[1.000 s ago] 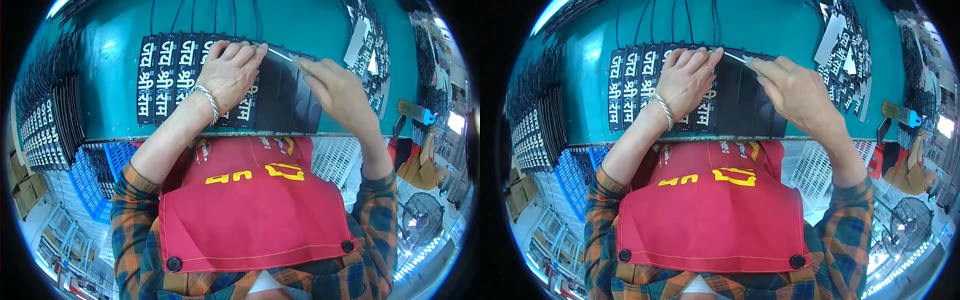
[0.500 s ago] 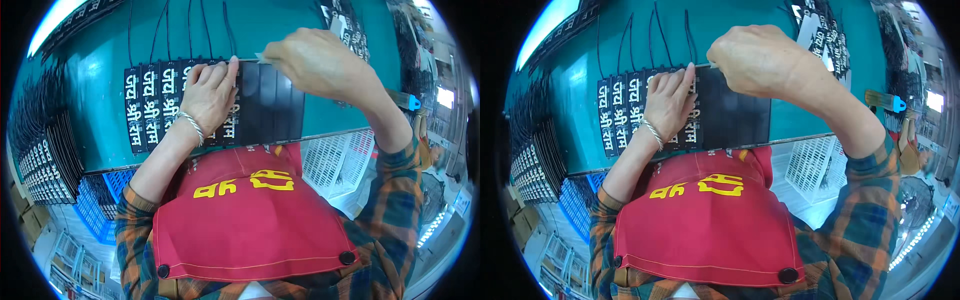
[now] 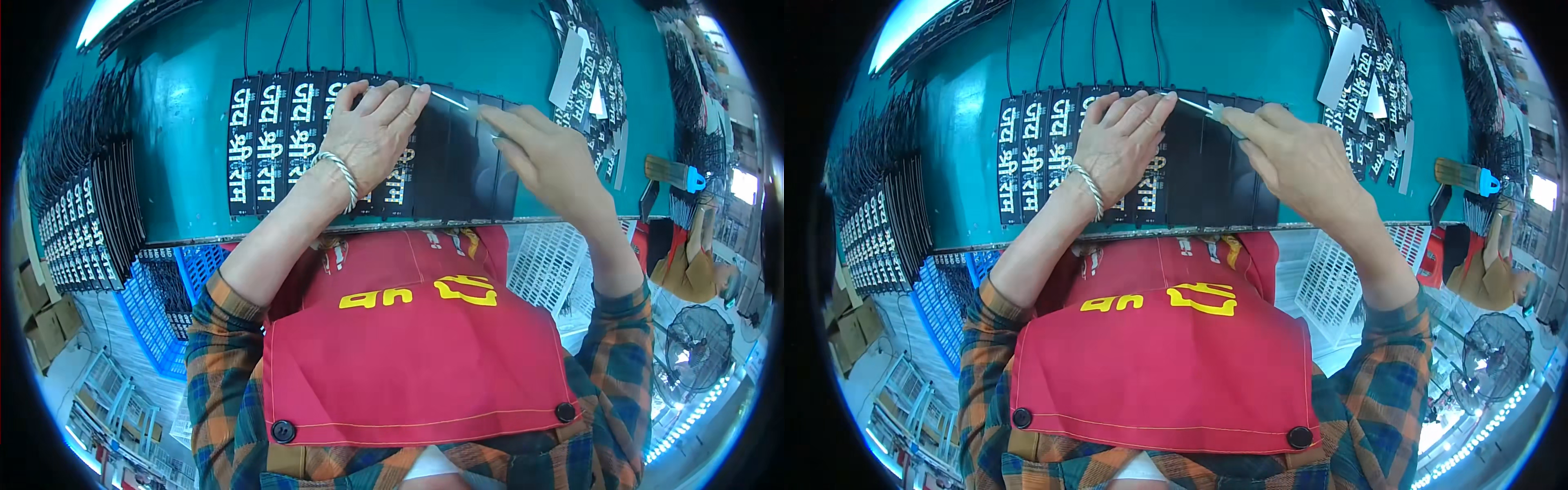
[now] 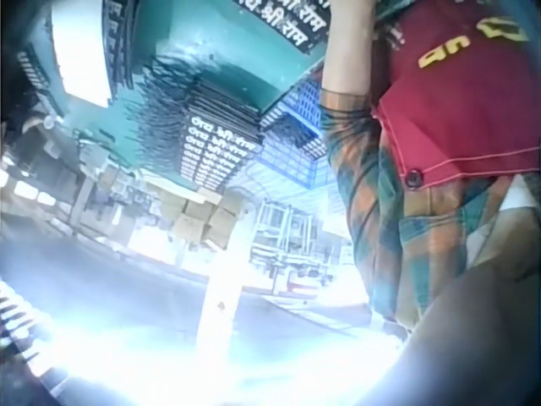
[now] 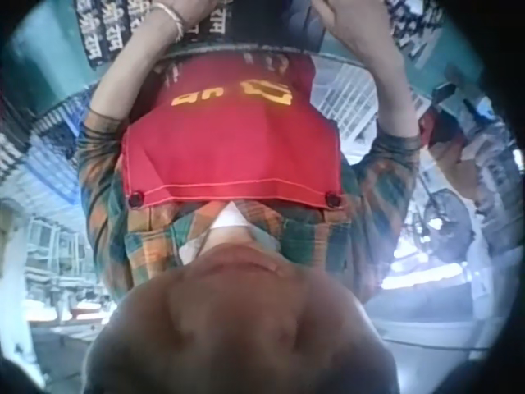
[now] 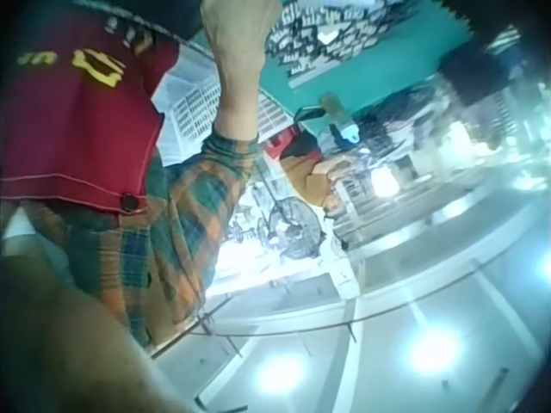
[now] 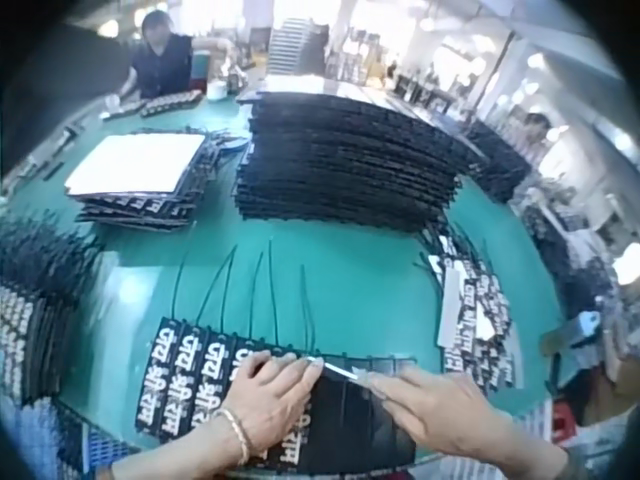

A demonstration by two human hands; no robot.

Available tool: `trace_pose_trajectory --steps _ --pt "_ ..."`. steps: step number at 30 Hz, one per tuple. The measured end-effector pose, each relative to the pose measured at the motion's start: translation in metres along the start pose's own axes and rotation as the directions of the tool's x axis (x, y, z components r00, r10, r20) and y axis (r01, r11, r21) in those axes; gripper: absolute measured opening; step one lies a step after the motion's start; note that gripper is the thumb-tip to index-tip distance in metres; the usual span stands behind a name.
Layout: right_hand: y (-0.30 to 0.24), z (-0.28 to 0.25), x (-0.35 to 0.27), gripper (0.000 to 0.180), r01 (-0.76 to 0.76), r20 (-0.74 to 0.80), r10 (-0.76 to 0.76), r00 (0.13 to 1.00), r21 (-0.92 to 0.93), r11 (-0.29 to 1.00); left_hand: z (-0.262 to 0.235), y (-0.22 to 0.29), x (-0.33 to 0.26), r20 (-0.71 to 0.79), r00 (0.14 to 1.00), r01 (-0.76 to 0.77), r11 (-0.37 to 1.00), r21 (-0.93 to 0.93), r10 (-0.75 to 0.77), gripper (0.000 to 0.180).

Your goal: Assembling lighting fixture components by applying sealant and using a manual tool on an assembly line.

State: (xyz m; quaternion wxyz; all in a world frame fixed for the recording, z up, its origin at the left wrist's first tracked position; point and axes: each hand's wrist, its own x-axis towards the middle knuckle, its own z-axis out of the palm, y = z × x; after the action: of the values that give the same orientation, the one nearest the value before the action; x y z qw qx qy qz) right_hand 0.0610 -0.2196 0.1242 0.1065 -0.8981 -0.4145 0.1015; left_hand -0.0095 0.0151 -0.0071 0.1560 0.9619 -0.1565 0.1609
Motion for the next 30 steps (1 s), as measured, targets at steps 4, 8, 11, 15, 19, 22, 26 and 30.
trace_pose_trajectory --steps 4,8,11,15,19,22,26,30 --pt "-0.001 0.001 0.003 0.033 0.018 -0.036 -0.020 0.999 -0.040 0.999 0.000 0.000 0.001 -0.004 1.000 0.000 1.000 -0.004 -0.001 0.061" --pt "-0.004 -0.004 0.010 0.031 0.026 -0.020 -0.027 0.999 -0.066 0.997 -0.001 0.000 0.000 0.012 1.000 0.018 1.000 -0.016 -0.018 0.062" --pt "-0.004 -0.010 0.017 0.031 0.061 -0.005 -0.062 0.998 -0.077 0.995 -0.002 -0.001 0.001 0.015 1.000 0.025 0.999 -0.032 -0.024 0.063" --pt "-0.007 -0.026 0.036 0.028 0.097 0.106 -0.079 0.991 -0.173 0.980 -0.004 -0.003 0.004 0.019 0.999 0.032 0.997 -0.066 -0.031 0.065" --pt "-0.011 -0.045 0.066 0.021 0.238 0.116 -0.216 0.970 -0.235 0.942 -0.009 -0.003 0.007 0.017 0.998 0.062 0.993 -0.104 -0.061 0.068" --pt "-0.023 -0.064 0.092 0.018 0.237 0.246 -0.167 0.955 -0.291 0.927 -0.011 -0.002 0.010 0.022 0.997 0.082 0.985 -0.153 -0.080 0.069" --pt "-0.034 -0.065 0.105 0.011 0.176 0.260 -0.098 0.961 -0.296 0.939 -0.006 -0.007 0.010 0.003 0.998 0.054 0.975 -0.217 -0.055 0.069" --pt "-0.011 -0.038 0.066 0.012 0.133 0.185 -0.097 0.978 -0.192 0.972 -0.010 -0.007 0.007 0.043 0.998 0.049 0.984 -0.172 -0.042 0.074"
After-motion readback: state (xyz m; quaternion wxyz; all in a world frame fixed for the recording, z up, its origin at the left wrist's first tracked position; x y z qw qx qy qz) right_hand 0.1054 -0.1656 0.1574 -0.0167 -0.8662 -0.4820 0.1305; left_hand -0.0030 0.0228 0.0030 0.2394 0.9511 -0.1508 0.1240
